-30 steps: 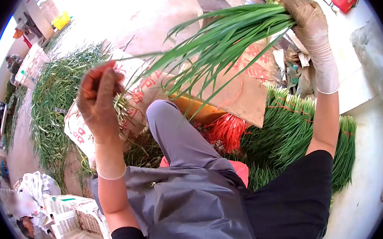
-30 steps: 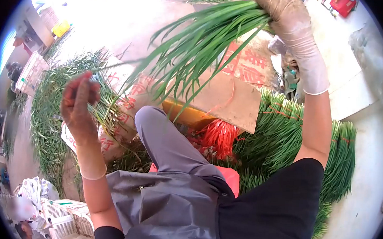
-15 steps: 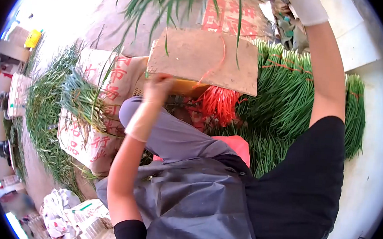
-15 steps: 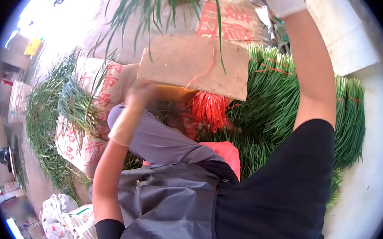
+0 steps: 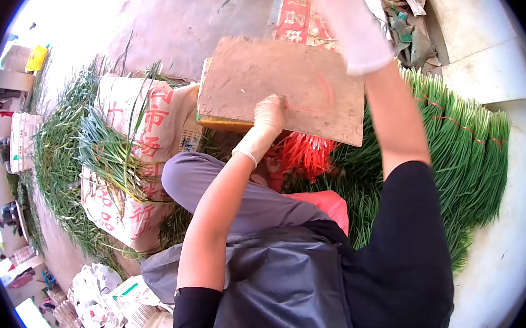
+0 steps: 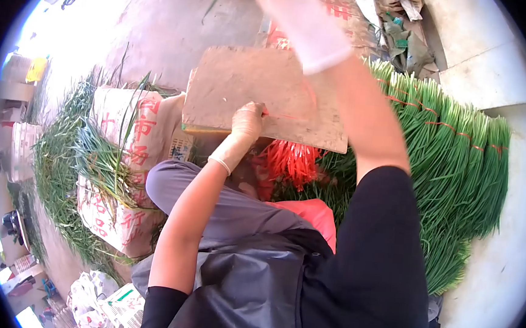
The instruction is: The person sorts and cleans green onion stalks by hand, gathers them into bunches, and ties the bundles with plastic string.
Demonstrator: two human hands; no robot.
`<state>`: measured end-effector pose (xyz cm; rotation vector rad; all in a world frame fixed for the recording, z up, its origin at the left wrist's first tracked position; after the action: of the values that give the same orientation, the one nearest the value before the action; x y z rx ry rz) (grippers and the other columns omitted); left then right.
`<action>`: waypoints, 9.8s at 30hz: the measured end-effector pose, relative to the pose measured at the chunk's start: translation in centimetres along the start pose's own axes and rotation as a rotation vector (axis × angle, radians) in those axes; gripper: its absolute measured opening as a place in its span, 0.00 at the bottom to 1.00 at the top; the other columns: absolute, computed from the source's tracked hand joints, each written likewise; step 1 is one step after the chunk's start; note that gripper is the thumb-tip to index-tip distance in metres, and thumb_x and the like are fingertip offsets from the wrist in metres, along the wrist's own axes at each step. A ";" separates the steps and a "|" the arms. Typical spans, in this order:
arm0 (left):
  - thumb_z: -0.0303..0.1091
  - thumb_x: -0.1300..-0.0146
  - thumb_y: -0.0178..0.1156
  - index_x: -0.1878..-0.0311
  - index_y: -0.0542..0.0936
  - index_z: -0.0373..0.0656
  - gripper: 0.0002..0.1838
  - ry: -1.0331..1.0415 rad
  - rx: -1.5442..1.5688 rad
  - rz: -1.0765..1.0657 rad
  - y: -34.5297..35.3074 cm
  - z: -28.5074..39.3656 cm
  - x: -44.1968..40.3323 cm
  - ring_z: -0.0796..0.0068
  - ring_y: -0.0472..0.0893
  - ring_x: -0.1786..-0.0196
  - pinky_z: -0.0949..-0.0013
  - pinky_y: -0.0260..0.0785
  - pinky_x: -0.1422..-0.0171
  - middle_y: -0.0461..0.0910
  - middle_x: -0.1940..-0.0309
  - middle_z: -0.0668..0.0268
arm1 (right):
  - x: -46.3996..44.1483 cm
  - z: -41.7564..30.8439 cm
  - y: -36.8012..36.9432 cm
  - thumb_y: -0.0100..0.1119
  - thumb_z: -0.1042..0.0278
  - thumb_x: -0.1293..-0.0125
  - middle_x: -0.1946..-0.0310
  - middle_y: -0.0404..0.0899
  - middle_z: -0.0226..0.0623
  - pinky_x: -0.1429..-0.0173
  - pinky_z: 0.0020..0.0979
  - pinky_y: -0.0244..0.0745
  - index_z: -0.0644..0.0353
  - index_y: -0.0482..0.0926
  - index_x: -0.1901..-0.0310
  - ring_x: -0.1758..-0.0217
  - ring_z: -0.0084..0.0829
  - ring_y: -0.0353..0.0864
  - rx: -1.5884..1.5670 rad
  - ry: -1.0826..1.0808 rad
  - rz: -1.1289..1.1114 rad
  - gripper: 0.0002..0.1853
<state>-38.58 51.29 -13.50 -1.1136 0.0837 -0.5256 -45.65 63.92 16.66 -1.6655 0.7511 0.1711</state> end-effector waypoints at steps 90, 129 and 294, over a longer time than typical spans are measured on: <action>0.28 0.39 0.55 0.52 0.74 0.41 0.11 -0.484 2.171 1.376 -9.1 -30.3 48.6 0.71 0.79 0.66 0.72 0.72 0.65 0.80 0.62 0.61 | 51.7 -39.2 6.8 0.60 0.61 0.42 0.71 0.79 0.41 0.58 0.31 0.72 0.62 0.79 0.60 0.66 0.29 0.78 -1.150 -0.531 -1.636 0.14; 0.35 0.39 0.57 0.55 0.75 0.41 0.12 -0.514 2.315 1.233 -11.8 -31.4 47.4 0.85 0.54 0.86 0.80 0.43 0.83 0.74 0.76 0.69 | 42.9 -38.3 12.5 0.49 0.58 0.34 0.83 0.76 0.31 0.78 0.20 0.65 0.66 0.79 0.61 0.83 0.19 0.71 -1.086 -0.249 -1.657 0.17; 0.31 0.42 0.57 0.55 0.79 0.35 0.13 -0.551 1.711 1.545 -14.8 -31.4 54.6 0.91 0.59 0.86 0.84 0.43 0.85 0.71 0.79 0.76 | 56.2 -42.5 3.0 0.57 0.66 0.38 0.71 0.77 0.27 0.62 0.18 0.67 0.64 0.76 0.63 0.68 0.14 0.72 -1.652 -0.184 -1.779 0.09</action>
<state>-6.21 -4.00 -4.22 0.6827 -0.0221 1.0378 -15.91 3.19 -3.41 -3.0289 -1.6737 -0.4719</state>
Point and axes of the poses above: each hand's wrist, its own x-axis away from the middle knuckle, its own y-axis out of the palm, z = x × y, the point moved 6 cm from there along -x, towards the middle knuckle
